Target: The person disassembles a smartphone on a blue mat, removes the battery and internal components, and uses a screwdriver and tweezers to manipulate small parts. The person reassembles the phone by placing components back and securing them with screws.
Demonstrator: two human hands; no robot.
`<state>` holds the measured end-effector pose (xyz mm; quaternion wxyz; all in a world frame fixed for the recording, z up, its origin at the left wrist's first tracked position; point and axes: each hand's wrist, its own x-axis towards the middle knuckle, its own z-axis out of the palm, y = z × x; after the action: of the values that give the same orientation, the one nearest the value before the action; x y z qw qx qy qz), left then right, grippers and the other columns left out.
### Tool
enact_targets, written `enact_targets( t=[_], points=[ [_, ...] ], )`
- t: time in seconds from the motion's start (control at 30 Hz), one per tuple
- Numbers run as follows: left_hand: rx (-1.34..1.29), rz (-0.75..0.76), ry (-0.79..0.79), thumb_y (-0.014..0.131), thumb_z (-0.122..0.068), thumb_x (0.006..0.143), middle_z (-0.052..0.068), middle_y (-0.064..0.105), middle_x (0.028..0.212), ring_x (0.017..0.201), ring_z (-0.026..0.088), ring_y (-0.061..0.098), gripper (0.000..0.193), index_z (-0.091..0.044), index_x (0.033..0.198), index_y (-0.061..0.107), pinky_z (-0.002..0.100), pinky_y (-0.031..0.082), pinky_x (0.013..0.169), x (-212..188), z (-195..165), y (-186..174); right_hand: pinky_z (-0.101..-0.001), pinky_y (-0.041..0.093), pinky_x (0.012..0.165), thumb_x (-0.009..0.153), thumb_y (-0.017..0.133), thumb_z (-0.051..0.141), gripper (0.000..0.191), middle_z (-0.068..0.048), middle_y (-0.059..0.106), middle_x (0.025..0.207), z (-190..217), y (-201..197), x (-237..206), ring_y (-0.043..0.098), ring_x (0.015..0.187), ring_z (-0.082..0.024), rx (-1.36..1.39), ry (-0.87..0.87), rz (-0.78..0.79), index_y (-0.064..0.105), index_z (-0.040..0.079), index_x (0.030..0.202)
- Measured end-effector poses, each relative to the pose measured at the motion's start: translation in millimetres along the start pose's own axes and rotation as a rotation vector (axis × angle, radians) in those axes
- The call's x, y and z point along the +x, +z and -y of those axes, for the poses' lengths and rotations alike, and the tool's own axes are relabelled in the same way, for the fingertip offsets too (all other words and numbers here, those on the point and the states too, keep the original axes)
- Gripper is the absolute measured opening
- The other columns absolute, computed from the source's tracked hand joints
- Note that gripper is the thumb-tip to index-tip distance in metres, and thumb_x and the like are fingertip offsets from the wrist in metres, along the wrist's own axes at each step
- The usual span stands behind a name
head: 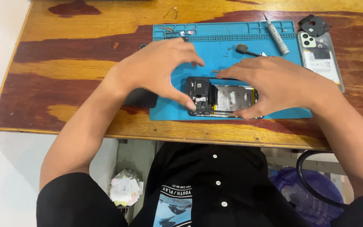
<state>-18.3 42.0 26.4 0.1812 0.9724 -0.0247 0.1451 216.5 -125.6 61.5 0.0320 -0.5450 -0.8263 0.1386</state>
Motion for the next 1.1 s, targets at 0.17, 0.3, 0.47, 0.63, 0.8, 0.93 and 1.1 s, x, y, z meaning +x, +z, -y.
enact_targets(
  t=[0.17,0.3,0.47,0.63,0.8,0.93,1.1],
  points=[
    [0.037,0.049,0.052,0.087,-0.075,0.06,0.01,0.066,0.107,0.099,0.031,0.06,0.095,-0.001,0.118,0.07,0.043,0.049,0.082,3.9,-10.3,2.3,-0.0454,0.056,0.077,0.06,0.089,0.05,0.093,-0.012,0.071,0.1,10.2,-3.6,0.4,0.07,0.086,-0.033,-0.03,0.17,0.139,0.058,0.019,0.142],
    [0.075,0.081,0.053,0.087,-0.077,0.055,0.009,0.066,0.103,0.096,0.031,0.059,0.097,-0.002,0.115,0.071,0.043,0.048,0.078,6.7,-15.0,4.0,-0.0457,0.055,0.074,0.06,0.09,0.052,0.094,-0.012,0.071,0.1,15.0,-4.7,0.1,0.07,0.086,-0.034,-0.071,0.158,0.139,0.057,0.018,0.142],
    [0.08,0.11,0.037,0.086,-0.077,0.053,0.007,0.066,0.101,0.095,0.029,0.06,0.096,-0.004,0.112,0.073,0.043,0.047,0.077,7.2,-17.7,7.4,-0.0465,0.056,0.073,0.06,0.092,0.05,0.094,-0.012,0.072,0.107,17.3,-3.9,-1.8,0.07,0.089,-0.035,-0.066,0.155,0.125,0.057,0.018,0.14],
    [0.093,0.12,0.042,0.087,-0.076,0.052,0.008,0.066,0.1,0.095,0.03,0.06,0.095,-0.003,0.111,0.073,0.043,0.047,0.077,7.6,-18.3,9.6,-0.0466,0.056,0.077,0.061,0.092,0.052,0.094,-0.012,0.072,0.106,17.3,-3.8,-2.2,0.07,0.092,-0.035,-0.091,0.164,0.134,0.056,0.019,0.142],
    [0.105,0.142,0.021,0.087,-0.075,0.052,0.008,0.066,0.098,0.094,0.03,0.06,0.094,-0.003,0.111,0.074,0.043,0.047,0.077,7.2,-18.4,10.4,-0.0463,0.056,0.076,0.06,0.091,0.054,0.096,-0.011,0.072,0.103,19.2,-4.9,-2.5,0.07,0.091,-0.034,-0.077,0.173,0.13,0.056,0.018,0.142],
    [0.122,0.129,0.043,0.086,-0.076,0.054,0.008,0.067,0.098,0.094,0.031,0.06,0.094,-0.002,0.11,0.074,0.044,0.048,0.078,7.6,-17.7,11.7,-0.0462,0.055,0.077,0.06,0.091,0.056,0.099,-0.011,0.071,0.098,18.1,-5.5,-1.4,0.07,0.09,-0.033,-0.092,0.207,0.176,0.055,0.02,0.146],
    [0.154,0.138,0.043,0.084,-0.077,0.055,0.008,0.067,0.098,0.093,0.031,0.06,0.093,-0.002,0.108,0.074,0.044,0.048,0.076,8.4,-17.1,13.7,-0.0475,0.055,0.075,0.058,0.094,0.052,0.099,-0.012,0.071,0.1,14.3,-4.1,-1.2,0.07,0.089,-0.035,-0.076,0.141,0.131,0.057,0.017,0.143]
  ],
)
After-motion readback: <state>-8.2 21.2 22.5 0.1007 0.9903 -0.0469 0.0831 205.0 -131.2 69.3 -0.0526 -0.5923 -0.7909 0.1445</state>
